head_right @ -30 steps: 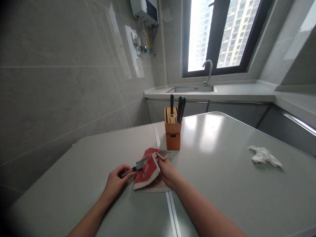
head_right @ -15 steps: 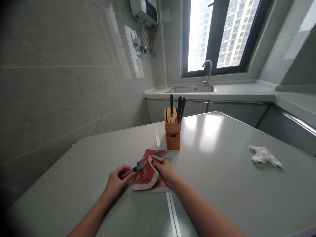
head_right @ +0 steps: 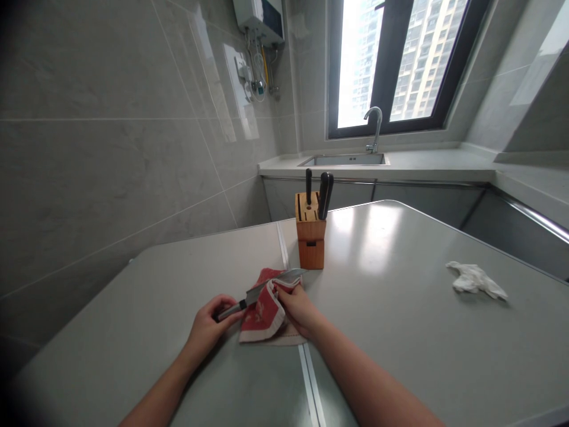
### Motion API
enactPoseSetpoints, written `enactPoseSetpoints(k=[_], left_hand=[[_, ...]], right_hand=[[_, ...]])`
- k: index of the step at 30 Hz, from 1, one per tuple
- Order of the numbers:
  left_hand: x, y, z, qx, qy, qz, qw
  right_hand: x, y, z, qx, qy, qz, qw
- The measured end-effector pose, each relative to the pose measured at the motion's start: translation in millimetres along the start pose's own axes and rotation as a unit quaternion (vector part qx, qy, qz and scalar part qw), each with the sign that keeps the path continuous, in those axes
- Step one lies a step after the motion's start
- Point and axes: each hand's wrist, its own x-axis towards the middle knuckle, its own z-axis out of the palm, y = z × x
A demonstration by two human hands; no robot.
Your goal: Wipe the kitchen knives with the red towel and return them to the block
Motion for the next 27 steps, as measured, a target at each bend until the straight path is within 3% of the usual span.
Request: enactPoseSetpoints(k=[5, 10, 14, 20, 27], left_hand=[[1.9, -7.2, -4.6, -0.086, 0.025, -0.042, 0.995], [1.6, -11.5, -11.0, -0.2, 0.026, -0.031, 0.979], [1.7, -7.8, -12.7, -0.208, 0.02, -0.055, 0.976], [4.4, -14.2, -12.6, -0.242, 0.069, -0.091, 0.963], [5.6, -15.8, -11.2, -0.304, 0.081, -0.096, 0.944]], right_hand=[[1.6, 0.5, 1.0, 0.018, -0.003, 0.0, 1.0], [2.4, -2.9, 2.0, 0.036, -0.002, -0.009, 0.999], [-0.2, -6.9, 5.3, 0.045, 0.001, 0.004, 0.999], [-1.9, -6.8, 4.4, 0.04, -0.011, 0.016, 0.999], [-1.3, -6.8, 2.6, 0.024, -0.02, 0.004, 1.0]])
